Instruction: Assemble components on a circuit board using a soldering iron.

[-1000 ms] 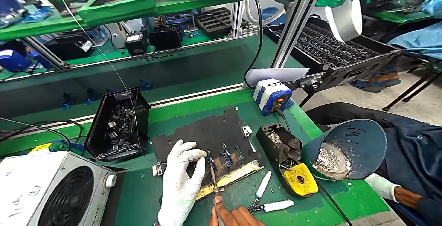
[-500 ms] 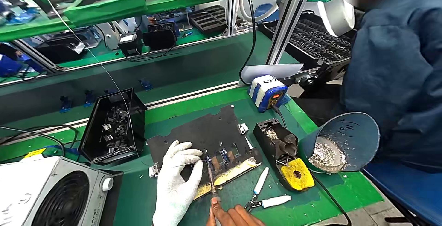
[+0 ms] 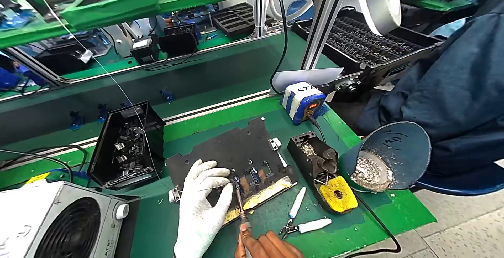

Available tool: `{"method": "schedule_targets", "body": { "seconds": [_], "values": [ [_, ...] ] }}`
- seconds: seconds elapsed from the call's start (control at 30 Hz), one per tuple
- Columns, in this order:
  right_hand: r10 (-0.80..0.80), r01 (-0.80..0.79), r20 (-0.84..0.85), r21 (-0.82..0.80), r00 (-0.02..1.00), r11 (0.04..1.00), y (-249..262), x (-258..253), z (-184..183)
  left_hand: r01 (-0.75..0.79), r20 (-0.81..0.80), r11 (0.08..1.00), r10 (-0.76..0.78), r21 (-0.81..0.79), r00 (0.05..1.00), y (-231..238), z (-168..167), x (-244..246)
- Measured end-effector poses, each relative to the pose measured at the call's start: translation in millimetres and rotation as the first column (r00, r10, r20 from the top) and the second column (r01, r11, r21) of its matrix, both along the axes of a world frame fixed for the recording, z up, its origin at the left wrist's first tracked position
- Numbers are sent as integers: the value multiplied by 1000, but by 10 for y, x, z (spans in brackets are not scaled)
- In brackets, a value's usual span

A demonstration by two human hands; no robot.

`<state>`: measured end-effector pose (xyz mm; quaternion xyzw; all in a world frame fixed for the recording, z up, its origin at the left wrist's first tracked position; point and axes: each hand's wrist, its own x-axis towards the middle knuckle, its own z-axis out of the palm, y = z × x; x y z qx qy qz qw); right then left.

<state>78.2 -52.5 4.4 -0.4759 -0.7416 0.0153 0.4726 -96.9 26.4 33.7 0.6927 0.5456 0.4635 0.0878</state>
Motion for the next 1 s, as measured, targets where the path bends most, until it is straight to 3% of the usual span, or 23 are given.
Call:
{"method": "schedule_targets", "body": {
  "seconds": [1.0],
  "values": [
    [9,-9,1,-23,1000,1000,-67,43,-6,9,-120,1000,-11,-16,993,5,-16,-9]
  ]
}}
